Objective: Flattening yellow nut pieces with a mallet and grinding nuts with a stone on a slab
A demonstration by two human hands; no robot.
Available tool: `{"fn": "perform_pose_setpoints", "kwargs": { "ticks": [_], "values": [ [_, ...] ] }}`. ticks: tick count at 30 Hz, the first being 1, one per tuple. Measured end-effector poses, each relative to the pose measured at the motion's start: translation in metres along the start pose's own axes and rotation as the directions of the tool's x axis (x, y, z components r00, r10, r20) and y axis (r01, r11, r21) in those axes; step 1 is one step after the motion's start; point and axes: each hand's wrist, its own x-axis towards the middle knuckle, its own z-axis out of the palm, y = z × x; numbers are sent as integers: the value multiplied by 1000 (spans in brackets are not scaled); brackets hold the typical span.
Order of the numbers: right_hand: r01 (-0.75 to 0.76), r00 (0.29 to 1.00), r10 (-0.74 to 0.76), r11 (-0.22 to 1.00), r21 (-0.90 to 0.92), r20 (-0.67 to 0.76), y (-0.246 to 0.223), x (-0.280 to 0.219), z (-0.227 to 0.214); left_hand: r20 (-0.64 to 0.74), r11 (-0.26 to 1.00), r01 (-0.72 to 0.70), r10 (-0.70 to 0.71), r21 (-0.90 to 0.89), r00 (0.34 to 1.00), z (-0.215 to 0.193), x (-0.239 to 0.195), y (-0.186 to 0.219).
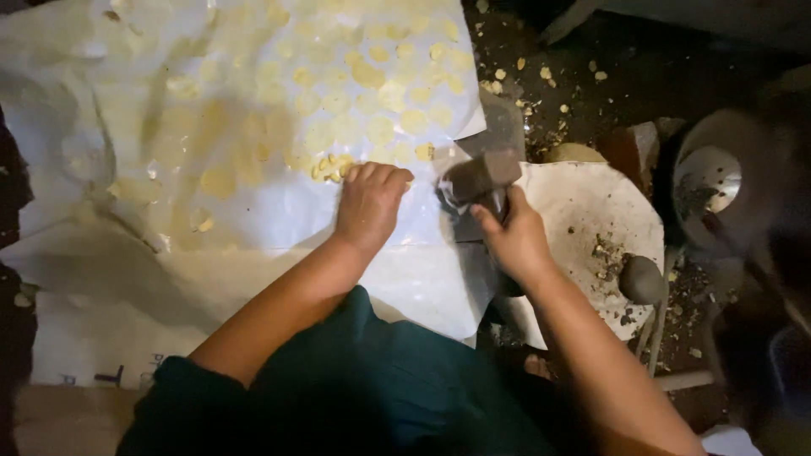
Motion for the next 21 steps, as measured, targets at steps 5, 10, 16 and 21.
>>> {"fn": "perform_pose_setpoints", "kwargs": {
  "ticks": [5,10,16,21],
  "values": [
    [324,915,-218,899,294,-339,-54,-27,-43,63,990,140,-140,17,988,13,12,6],
    [208,867,-216,976,-69,-448,49,21,68,76,991,128,-130,32,989,-14,14,-2],
    [165,983,-140,960,-226,123,-24,22,45,-31,980,169,-167,102,985,-57,-18,-38],
    [207,978,-207,977,-57,15,-71,4,-13,-55,983,172,-169,57,984,-63,-23,-37]
  ]
}}
